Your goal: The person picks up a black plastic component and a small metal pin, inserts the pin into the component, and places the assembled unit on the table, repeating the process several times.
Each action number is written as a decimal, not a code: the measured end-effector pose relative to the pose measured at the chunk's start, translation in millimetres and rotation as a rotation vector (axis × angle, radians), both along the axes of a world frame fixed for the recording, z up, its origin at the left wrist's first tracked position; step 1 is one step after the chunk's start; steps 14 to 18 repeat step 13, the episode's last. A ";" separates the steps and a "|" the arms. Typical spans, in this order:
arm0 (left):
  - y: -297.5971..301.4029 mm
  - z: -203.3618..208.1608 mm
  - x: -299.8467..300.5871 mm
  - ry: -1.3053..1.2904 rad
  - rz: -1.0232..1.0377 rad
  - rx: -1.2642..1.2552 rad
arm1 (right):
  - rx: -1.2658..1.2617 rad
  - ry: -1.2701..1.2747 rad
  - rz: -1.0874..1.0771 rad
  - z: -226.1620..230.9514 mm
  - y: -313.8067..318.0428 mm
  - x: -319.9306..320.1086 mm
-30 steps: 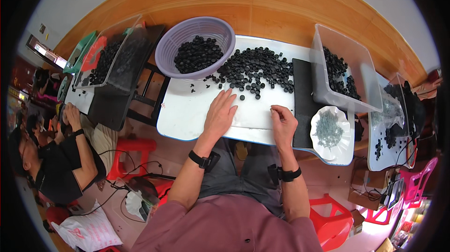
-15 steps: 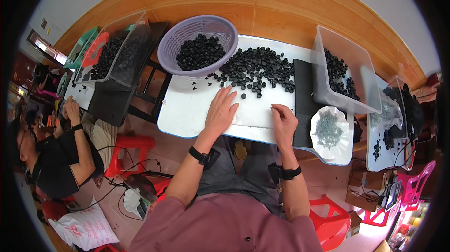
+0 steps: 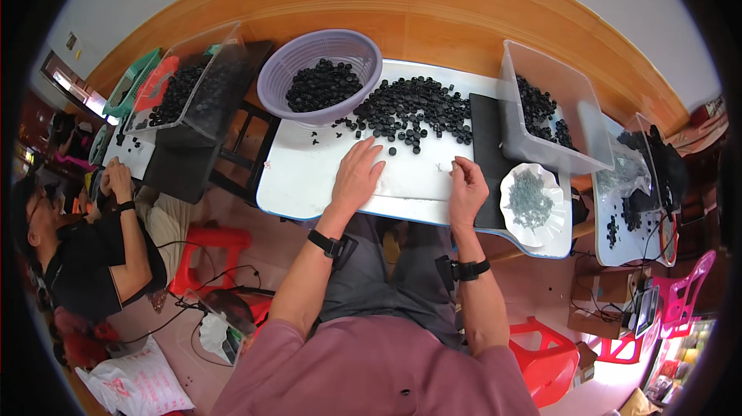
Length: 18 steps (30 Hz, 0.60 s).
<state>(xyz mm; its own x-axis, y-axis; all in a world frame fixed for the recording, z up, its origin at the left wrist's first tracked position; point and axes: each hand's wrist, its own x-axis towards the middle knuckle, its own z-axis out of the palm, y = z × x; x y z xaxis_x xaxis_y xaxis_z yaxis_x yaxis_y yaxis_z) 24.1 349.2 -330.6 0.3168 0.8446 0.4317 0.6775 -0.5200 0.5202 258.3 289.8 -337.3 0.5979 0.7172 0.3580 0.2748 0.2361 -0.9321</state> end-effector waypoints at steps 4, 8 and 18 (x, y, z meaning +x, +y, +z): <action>2.0 -2.7 -2.3 -0.036 -0.005 0.005 | -0.010 -0.217 -0.028 6.1 0.8 -2.7; 1.9 -2.5 -3.1 -0.063 -0.001 0.004 | -0.108 -0.506 -0.085 8.4 2.8 -11.5; 3.8 -4.3 -4.7 -0.093 -0.020 -0.010 | -0.221 -0.648 -0.058 -0.1 5.0 -4.3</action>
